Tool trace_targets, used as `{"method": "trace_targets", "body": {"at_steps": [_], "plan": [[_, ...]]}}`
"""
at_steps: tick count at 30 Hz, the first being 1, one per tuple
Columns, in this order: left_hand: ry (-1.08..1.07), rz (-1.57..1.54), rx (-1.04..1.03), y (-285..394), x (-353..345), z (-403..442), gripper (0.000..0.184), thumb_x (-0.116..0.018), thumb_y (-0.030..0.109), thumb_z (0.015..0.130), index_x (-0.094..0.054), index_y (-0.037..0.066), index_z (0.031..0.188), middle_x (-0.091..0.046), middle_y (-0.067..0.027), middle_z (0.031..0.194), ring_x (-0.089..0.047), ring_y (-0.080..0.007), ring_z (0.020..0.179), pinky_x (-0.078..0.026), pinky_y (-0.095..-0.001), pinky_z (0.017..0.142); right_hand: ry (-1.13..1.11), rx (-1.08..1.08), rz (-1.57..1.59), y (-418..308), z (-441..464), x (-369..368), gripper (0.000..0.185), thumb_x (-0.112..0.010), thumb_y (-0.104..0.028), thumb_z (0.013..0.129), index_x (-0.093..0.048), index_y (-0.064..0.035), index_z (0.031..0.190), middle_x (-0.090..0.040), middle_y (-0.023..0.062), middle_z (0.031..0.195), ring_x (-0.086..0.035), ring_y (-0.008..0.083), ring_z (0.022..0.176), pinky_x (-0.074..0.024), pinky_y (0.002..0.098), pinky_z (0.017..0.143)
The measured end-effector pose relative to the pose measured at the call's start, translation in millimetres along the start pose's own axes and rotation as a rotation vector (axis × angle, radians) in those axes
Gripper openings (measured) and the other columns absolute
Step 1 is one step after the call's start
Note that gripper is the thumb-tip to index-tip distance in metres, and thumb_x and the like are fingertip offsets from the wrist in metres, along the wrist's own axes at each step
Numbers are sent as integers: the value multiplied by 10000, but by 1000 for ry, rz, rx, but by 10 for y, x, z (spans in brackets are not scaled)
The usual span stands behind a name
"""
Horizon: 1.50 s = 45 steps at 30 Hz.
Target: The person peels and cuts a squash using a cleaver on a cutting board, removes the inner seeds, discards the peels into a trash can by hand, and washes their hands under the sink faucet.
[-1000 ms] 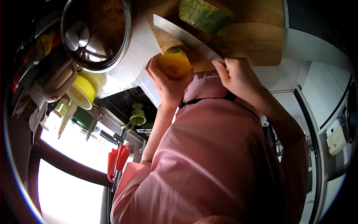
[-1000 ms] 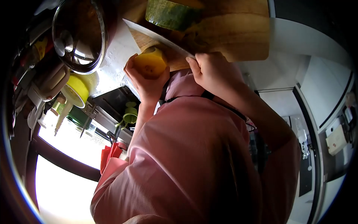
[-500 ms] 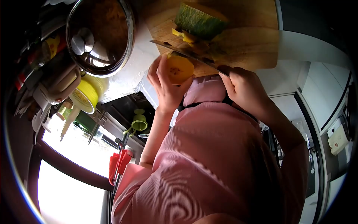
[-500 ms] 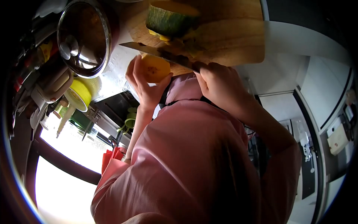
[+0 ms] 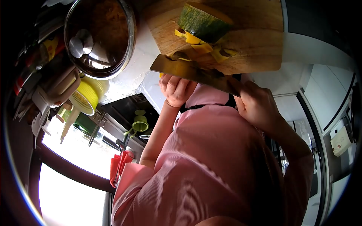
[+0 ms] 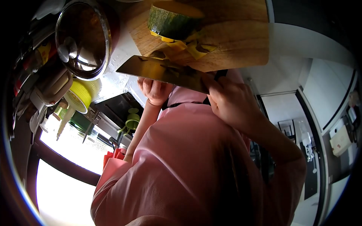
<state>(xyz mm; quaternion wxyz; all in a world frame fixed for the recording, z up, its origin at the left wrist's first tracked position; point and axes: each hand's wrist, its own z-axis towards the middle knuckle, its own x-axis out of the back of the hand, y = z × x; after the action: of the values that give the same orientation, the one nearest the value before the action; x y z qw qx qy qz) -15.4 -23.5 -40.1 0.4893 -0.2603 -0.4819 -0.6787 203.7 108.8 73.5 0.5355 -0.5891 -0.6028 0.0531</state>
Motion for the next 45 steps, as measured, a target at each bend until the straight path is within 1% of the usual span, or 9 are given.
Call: {"method": "trace_targets", "body": {"at_steps": [6, 12, 15, 21, 24, 29, 33, 42, 45], "plan": [[15, 50, -6, 24, -28, 27, 299, -801, 137, 591, -673, 144, 861, -568, -25, 970, -597, -242, 918, -478, -382, 821, -20, -13, -9, 10, 5, 5, 459, -610, -50, 794, -587, -27, 1251, -611, 137, 726, -630, 285, 617, -544, 388, 573], [69, 17, -49, -1, -53, 75, 309, -775, 115, 591, -659, 169, 872, -581, -17, 962, -609, -221, 857, -481, -342, 795, -44, -47, 63, 19, 56, -37, 390, -597, -77, 827, -582, -20, 1213, -634, 179, 761, -642, 345, 645, -542, 438, 585], [90, 37, -49, 20, -73, 100, 310, -772, 105, 593, -657, 171, 873, -590, -14, 963, -615, -214, 840, -482, -328, 781, -63, -89, 57, -8, 32, 3, 331, -599, -28, 861, -634, -32, 1190, -575, 194, 788, -629, 352, 656, -518, 400, 577], [129, 27, -65, 8, -106, 118, 292, -784, 108, 610, -675, 172, 873, -610, -12, 954, -626, -204, 840, -485, -317, 762, -38, -91, 115, -49, 117, -33, 287, -589, -37, 874, -636, -41, 1157, -599, 216, 830, -632, 365, 677, -519, 412, 588], [102, -2, -60, 8, -86, 149, 272, -788, 122, 631, -687, 173, 879, -616, -11, 966, -630, -200, 839, -489, -314, 753, -104, -74, 97, -41, 142, 46, 266, -584, -62, 890, -637, -39, 1149, -610, 224, 834, -632, 377, 687, -519, 427, 600], [126, -36, -43, 2, -125, 129, 281, -794, 138, 648, -702, 187, 910, -618, 6, 973, -630, -182, 841, -497, -301, 740, -65, -35, 82, -71, 288, -31, 133, -572, -99, 921, -629, 6, 981, -611, 225, 781, -622, 402, 682, -506, 447, 599], [111, -21, -38, -11, -94, 143, 296, -800, 145, 649, -716, 200, 928, -616, 20, 972, -624, -169, 849, -499, -296, 738, -46, -68, 127, -17, 252, -36, 149, -561, -109, 936, -598, 23, 878, -609, 228, 760, -613, 409, 680, -494, 447, 593], [114, -31, -25, -10, -99, 134, 291, -797, 144, 645, -730, 194, 924, -620, 24, 979, -611, -165, 878, -495, -304, 744, -50, -91, 115, -33, 303, -114, 160, -562, -117, 939, -596, 26, 877, -613, 228, 744, -609, 411, 674, -493, 441, 598], [124, -30, -16, 2, -117, 88, 300, -794, 142, 643, -731, 193, 932, -623, 22, 984, -613, -166, 878, -496, -305, 747, -93, -97, 4, -81, 409, -158, 164, -567, -113, 934, -598, 29, 857, -617, 230, 738, -612, 410, 671, -493, 446, 597]]}}
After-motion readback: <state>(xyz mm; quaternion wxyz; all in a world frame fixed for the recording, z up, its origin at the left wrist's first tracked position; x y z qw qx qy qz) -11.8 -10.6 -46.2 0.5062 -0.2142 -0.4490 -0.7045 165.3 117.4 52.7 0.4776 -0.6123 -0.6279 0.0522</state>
